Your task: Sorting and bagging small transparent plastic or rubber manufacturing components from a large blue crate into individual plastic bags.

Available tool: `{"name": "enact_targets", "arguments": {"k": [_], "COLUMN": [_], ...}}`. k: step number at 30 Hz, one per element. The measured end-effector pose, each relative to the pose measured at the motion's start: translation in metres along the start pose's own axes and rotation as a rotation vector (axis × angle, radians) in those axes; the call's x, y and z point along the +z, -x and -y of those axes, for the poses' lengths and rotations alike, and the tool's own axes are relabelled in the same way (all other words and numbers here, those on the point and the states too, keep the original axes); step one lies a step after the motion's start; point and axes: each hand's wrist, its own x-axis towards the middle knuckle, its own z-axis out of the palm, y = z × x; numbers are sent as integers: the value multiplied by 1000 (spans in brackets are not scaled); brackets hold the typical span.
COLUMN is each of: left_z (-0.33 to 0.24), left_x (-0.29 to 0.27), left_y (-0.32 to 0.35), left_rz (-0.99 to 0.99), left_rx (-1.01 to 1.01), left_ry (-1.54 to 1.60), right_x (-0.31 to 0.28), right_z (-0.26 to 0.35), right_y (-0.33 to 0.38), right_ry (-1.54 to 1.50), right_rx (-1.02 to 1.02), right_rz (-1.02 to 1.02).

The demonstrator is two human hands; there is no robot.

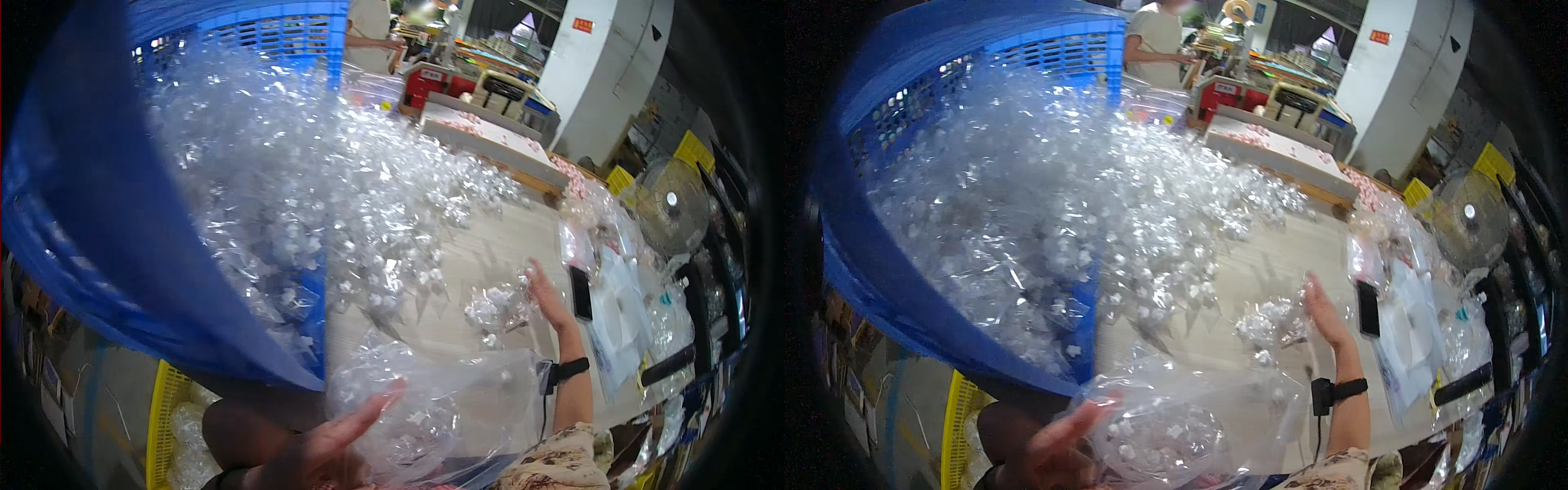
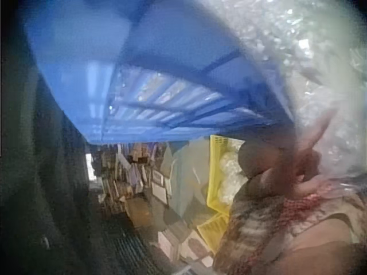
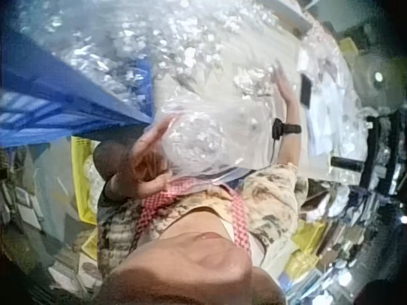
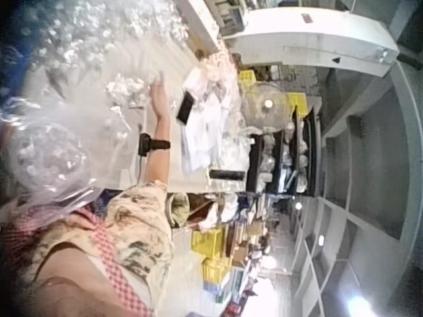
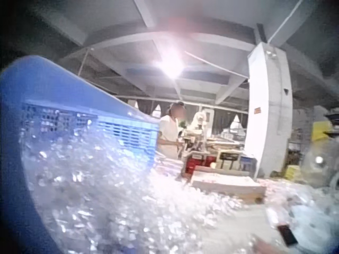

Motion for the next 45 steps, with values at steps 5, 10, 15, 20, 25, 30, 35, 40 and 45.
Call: {"name": "enact_targets", "arguments": {"k": [5,10,15,20,25,30,35,40,45], "left_z": [-11,-22,-37,-32,-37,-34,-31,-31,-39], "left_x": [2,4,16,14,12,15,15,14,18], "left_y": [-1,-8,-23,-30,-23,-30,-29,-30,-27], "left_rz": [-44,-46,-59,-36,-69,-72,-92,-107,-112], "left_rx": [-164,-238,-385,-331,-394,-374,-272,-284,-329], "left_ry": [-58,-211,-339,-316,-394,-455,-314,-352,-339], "right_x": [-32,-8,11,8,10,9,32,14,-23], "right_z": [-23,7,-31,-42,-48,-55,1,0,-9], "right_y": [42,59,54,47,42,29,8,8,15], "right_ry": [-219,-28,428,217,-305,-256,438,448,422], "right_rx": [-56,60,-145,-32,32,132,-80,50,35], "right_rz": [-407,-260,-369,-473,-485,-369,-370,-196,-331]}}
